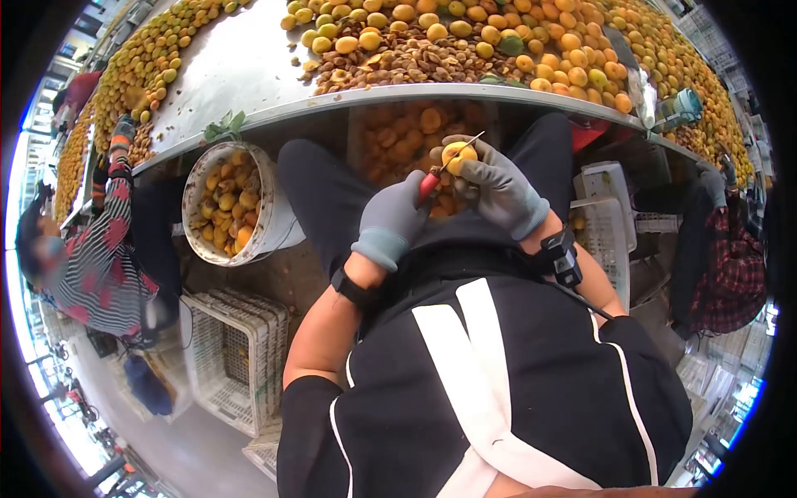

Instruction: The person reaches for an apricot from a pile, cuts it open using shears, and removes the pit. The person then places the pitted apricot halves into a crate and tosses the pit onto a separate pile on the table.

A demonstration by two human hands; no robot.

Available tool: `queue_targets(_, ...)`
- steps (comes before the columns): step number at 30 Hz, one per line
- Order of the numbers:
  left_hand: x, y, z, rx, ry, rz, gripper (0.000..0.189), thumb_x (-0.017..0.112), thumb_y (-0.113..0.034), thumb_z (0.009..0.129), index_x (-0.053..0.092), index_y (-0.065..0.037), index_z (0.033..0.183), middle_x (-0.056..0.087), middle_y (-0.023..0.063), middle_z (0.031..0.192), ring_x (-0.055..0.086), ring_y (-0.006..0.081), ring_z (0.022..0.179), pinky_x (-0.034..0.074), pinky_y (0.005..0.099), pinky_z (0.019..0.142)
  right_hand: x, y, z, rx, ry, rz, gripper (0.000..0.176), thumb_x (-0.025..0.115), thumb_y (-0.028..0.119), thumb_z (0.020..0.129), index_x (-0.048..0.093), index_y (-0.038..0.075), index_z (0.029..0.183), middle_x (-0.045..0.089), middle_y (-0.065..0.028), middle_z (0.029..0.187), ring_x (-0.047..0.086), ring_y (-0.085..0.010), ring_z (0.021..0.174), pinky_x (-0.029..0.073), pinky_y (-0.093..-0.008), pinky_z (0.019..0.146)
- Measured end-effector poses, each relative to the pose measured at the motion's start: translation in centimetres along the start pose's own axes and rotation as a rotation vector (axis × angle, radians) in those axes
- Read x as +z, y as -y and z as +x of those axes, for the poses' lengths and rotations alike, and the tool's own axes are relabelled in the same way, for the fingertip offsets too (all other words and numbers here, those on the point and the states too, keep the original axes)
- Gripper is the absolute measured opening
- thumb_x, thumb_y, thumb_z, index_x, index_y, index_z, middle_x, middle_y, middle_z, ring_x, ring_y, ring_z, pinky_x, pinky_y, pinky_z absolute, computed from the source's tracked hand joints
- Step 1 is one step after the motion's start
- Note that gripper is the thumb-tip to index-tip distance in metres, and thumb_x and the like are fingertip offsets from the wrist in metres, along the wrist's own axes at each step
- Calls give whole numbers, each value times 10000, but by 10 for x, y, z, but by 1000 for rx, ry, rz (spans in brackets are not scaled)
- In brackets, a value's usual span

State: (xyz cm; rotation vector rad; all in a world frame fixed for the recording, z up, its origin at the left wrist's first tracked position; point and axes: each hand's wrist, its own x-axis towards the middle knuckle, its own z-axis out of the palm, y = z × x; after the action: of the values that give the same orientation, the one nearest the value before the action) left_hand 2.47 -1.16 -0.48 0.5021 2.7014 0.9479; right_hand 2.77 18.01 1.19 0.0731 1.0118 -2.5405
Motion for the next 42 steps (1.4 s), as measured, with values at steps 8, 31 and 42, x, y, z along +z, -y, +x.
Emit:
queue_targets(8,3,10,16,-43,14,-47,168,611,-177,851,543,-93,980,629,197,812,600,417,806,456,479,642,-9,-7,20,23,-120,-5,411,668,121,888,533,42,1268,621,-26,1085,588,-51,840,459,-159,691)
queue_targets(31,18,14,35,34,-171,191,112,584,-161,865,513,-124,944,604,142,688,608,370,658,443,453,529,-10,5,28,53,-107,-53,392,636,77,892,527,26,1265,626,-47,1103,574,-44,762,455,-149,628)
queue_targets(42,11,21,35,123,-34,-110,184,599,-69,850,588,-60,1033,659,159,800,650,318,708,490,375,610,-14,16,33,58,-1,-30,395,616,122,909,508,30,1277,622,-87,1147,642,-124,865,521,-208,735)
